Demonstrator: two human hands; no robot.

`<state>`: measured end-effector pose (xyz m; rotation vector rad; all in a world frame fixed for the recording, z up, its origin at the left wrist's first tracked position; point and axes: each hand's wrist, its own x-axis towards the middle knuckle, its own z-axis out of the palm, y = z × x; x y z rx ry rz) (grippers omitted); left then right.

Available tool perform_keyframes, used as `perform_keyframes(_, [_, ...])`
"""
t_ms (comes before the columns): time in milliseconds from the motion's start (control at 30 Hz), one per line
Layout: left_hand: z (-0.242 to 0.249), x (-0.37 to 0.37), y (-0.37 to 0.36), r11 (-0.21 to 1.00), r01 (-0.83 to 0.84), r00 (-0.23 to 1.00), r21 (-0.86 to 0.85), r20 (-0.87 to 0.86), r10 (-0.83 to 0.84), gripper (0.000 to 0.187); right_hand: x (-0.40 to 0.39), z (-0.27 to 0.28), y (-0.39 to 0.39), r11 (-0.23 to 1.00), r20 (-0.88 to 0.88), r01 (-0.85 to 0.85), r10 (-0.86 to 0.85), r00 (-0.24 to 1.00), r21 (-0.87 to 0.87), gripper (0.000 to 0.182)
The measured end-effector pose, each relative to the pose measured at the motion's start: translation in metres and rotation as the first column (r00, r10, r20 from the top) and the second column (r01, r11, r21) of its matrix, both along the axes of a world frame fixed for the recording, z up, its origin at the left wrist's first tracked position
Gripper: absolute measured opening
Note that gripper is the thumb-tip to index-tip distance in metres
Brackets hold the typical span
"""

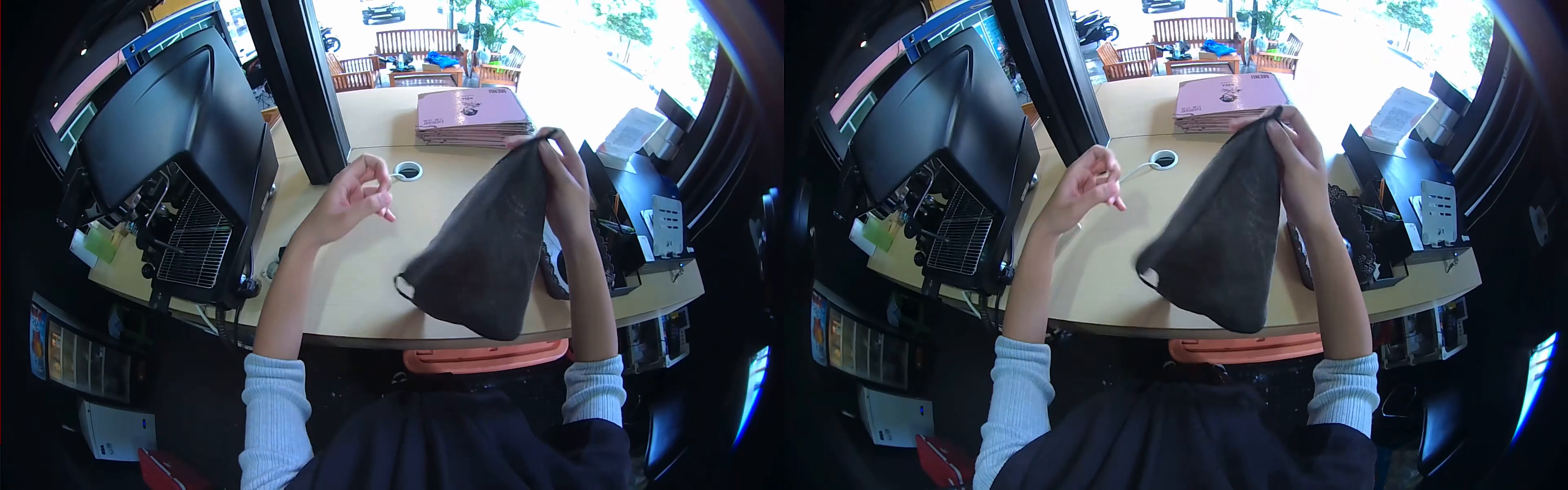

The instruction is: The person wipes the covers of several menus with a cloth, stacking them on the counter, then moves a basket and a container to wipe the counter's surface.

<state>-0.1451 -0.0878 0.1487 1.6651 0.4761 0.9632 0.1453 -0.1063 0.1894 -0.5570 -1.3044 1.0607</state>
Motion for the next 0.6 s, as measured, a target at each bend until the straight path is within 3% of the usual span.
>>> perform_keyframes(67, [-0.005, 0.012, 0.006, 0.998, -0.066, 0.996, 0.002, -0.055, 0.066, 0.033, -0.001, -0.003, 0.008, 0.999, 0.071, -0.022, 0.025, 0.997, -0.043, 0.017])
perform_keyframes(133, [-0.009, 0.040, 0.006, 0.986, -0.010, 0.989, 0.165, -0.144, 0.034, 0.058, -0.013, 0.005, 0.002, 0.998, 0.256, -0.041, 0.050, 0.965, -0.041, 0.014])
perform_keyframes(233, [-0.014, 0.071, -0.005, 0.959, 0.012, 0.966, 0.281, -0.252, 0.062, 0.067, -0.026, 0.010, -0.006, 0.995, 0.297, -0.098, 0.098, 0.950, -0.016, 0.011])
perform_keyframes(333, [-0.019, 0.084, -0.002, 0.915, -0.027, 0.950, 0.402, -0.274, 0.149, 0.067, -0.025, 0.015, -0.010, 0.980, 0.296, -0.201, 0.190, 0.936, 0.008, 0.010])
perform_keyframes(367, [-0.022, 0.086, 0.000, 0.886, -0.090, 0.959, 0.455, -0.201, 0.201, 0.062, -0.023, 0.017, -0.007, 0.976, 0.289, -0.214, 0.193, 0.938, 0.044, 0.011])
perform_keyframes(400, [-0.017, 0.086, -0.001, 0.887, -0.089, 0.959, 0.452, -0.202, 0.199, 0.062, -0.020, 0.019, -0.005, 0.971, 0.282, -0.226, 0.195, 0.939, 0.080, 0.012])
perform_keyframes(467, [-0.004, 0.078, -0.002, 0.965, 0.007, 0.962, 0.261, -0.266, 0.065, 0.057, -0.012, 0.022, -0.004, 0.978, 0.297, -0.189, 0.156, 0.942, 0.086, 0.012])
perform_keyframes(533, [0.006, 0.070, -0.004, 0.973, 0.013, 0.964, 0.232, -0.262, 0.049, 0.051, -0.004, 0.026, -0.004, 0.987, 0.230, -0.140, 0.118, 0.966, 0.082, 0.013])
perform_keyframes(600, [0.015, 0.057, -0.006, 0.983, 0.016, 0.912, 0.182, -0.406, 0.061, 0.046, 0.002, 0.024, 0.000, 0.994, 0.244, -0.075, 0.053, 0.968, 0.080, 0.014])
